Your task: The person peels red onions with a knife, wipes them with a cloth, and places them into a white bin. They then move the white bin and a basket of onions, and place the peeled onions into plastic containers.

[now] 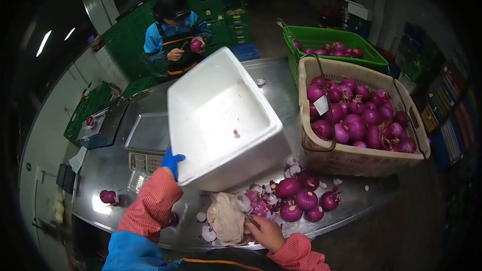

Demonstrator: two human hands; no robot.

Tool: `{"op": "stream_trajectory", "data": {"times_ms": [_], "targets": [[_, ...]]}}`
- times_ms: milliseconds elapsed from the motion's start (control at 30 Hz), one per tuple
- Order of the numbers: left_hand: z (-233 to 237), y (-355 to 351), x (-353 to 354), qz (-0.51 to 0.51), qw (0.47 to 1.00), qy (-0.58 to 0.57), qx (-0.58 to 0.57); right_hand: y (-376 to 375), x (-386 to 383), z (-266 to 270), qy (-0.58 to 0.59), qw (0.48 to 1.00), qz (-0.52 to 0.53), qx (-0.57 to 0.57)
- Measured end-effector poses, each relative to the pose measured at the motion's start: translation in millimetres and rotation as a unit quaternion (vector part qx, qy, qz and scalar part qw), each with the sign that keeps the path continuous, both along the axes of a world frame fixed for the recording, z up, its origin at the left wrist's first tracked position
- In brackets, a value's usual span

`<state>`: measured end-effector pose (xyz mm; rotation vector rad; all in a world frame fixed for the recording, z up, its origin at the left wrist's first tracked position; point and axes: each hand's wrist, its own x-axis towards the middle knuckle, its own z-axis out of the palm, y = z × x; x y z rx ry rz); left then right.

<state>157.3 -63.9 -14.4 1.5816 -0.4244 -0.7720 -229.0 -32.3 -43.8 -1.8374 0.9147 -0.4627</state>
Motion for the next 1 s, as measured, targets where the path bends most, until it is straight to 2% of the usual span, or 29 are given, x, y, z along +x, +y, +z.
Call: {"op": "stream_trajectory", "data": {"times_ms": [100, 167, 200, 233, 267, 300, 400, 467, 633, 667, 700, 767, 833, 900, 933, 967, 1000], "targets": [[15, 26, 27, -0.005, 0.993, -0.098, -0.067, 9, 4, -8, -0.027, 0.998, -0.004, -0.055], [64, 41, 15, -0.004, 0.994, -0.044, -0.102, 22, 4, 1, 0.007, 1.0, -0.002, -0.029], [84, 44, 5, -0.06, 0.984, 0.003, -0.169, 36, 2, 0, 0.009, 0.999, -0.014, -0.032], [80, 36, 5, -0.032, 0.984, -0.114, -0.134, 39, 5, 0, 0.007, 0.999, -0.011, -0.043], [89, 44, 13, -0.064, 0.977, -0.083, -0.185, 43, 8, 1, 0.005, 0.999, -0.009, -0.053], [110, 46, -9, -0.079, 0.969, -0.058, -0.225, 55, 10, 2, 0.0, 1.0, -0.009, -0.001], [149, 45, -60, -0.209, 0.942, -0.017, -0.261, 118, 17, -24, -0.01, 0.998, -0.038, -0.055], [166, 45, -97, -0.272, 0.923, -0.004, -0.271, 147, 17, -17, 0.012, 0.998, -0.038, -0.05], [165, 59, -194, -0.457, 0.842, 0.042, -0.283, 210, -1, -35, 0.016, 0.988, -0.147, -0.046], [166, 51, -196, -0.482, 0.832, 0.062, -0.267, 201, 10, -37, 0.018, 0.986, -0.16, -0.043], [162, 20, -160, -0.478, 0.834, 0.069, -0.266, 162, 44, -33, 0.029, 0.989, -0.142, -0.039], [157, 33, -193, -0.552, 0.791, 0.073, -0.255, 184, 52, -26, 0.031, 0.984, -0.172, -0.041], [130, 40, -219, -0.6, 0.765, 0.062, -0.224, 195, 58, -30, 0.03, 0.984, -0.168, -0.049], [103, 44, -237, -0.667, 0.72, -0.005, -0.193, 198, 73, -34, 0.021, 0.982, -0.178, -0.064], [140, -69, -162, -0.626, 0.763, 0.017, -0.161, 93, 127, 46, 0.078, 0.988, -0.124, -0.045], [137, -92, -169, -0.638, 0.76, 0.008, -0.124, 78, 133, 71, 0.093, 0.986, -0.132, -0.042], [113, -103, -182, -0.657, 0.744, 0.009, -0.122, 71, 133, 76, 0.093, 0.985, -0.145, -0.03]]}}
